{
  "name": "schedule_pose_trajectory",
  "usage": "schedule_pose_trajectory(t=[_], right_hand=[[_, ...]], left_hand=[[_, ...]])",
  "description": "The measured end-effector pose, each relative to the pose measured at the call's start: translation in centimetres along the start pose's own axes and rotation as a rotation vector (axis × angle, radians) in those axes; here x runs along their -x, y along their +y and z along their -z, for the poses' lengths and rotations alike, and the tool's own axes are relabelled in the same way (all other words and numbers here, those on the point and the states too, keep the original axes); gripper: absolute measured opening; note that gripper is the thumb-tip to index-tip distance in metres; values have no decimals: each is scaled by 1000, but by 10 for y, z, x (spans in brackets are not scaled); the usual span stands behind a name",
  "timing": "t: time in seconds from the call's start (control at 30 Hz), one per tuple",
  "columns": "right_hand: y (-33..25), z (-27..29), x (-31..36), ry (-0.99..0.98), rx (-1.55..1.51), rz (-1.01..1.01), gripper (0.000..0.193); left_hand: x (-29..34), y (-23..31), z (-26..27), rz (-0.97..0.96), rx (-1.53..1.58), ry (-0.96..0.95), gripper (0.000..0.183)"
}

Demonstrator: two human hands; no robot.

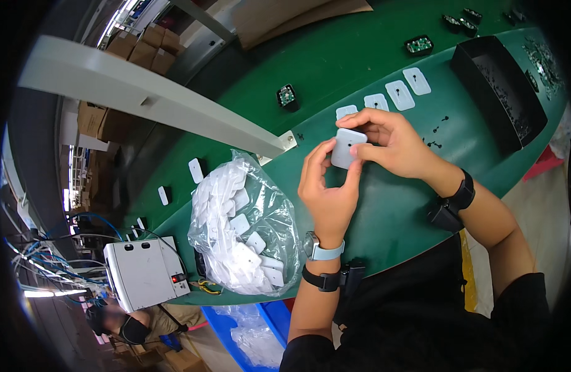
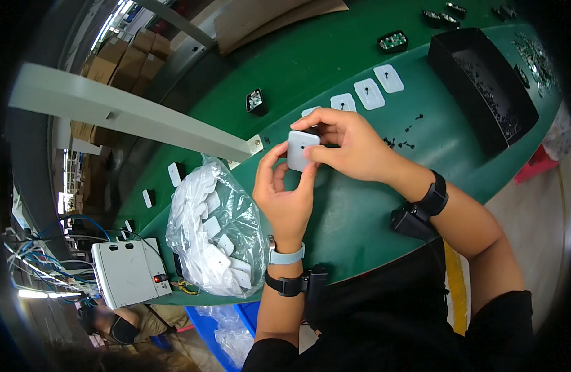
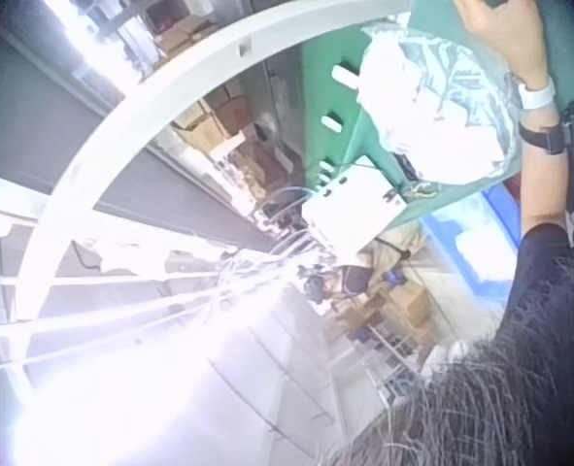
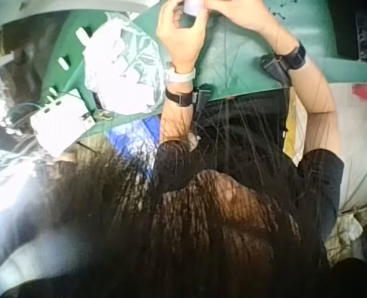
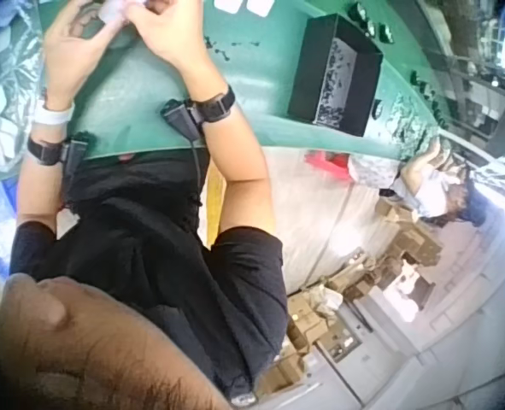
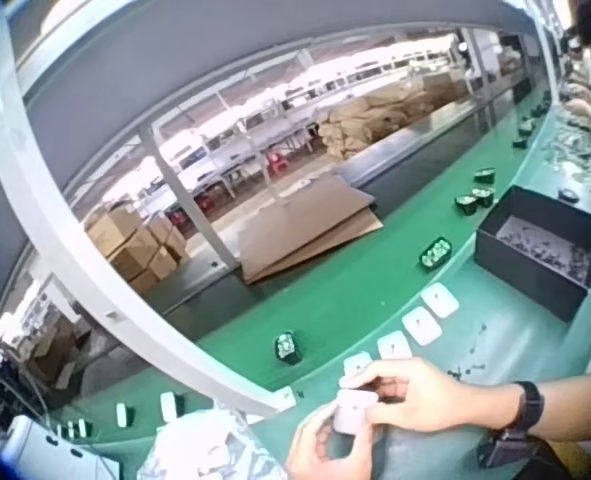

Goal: The person assembles small electronic devices by inserting circuit boards into white plastic housings. They repeatedly pick up a white casing, place a green circuit board inside, and secure it with a black cover. The process is performed one unit at a time on a green workbench.

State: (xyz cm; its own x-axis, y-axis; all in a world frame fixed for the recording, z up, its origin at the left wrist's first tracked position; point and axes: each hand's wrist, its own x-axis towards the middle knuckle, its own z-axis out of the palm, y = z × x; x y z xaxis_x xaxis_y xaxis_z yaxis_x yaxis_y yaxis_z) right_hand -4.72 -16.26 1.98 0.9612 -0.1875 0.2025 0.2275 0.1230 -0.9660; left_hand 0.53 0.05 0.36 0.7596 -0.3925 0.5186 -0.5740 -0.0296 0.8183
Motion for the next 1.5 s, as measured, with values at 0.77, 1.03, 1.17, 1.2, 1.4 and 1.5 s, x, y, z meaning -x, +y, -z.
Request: schedule_pose_trajectory(t=[0.77,1.03,1.17,1.2,1.4,1.5], right_hand=[[7,41,-174,-262,580,-218,32],[27,47,-188,-244,947,-132,35],[16,54,-174,-97,948,7,39],[6,42,-167,-2,971,131,32],[-31,17,-85,10,894,220,14],[-22,24,-61,8,905,348,12]], left_hand=[[-10,-6,5,226,237,203,22],[-6,0,8,210,254,169,13],[-5,1,-1,190,236,168,12],[-5,-1,2,189,212,183,12],[-6,2,8,175,98,201,10],[-9,13,15,179,-20,189,10]])
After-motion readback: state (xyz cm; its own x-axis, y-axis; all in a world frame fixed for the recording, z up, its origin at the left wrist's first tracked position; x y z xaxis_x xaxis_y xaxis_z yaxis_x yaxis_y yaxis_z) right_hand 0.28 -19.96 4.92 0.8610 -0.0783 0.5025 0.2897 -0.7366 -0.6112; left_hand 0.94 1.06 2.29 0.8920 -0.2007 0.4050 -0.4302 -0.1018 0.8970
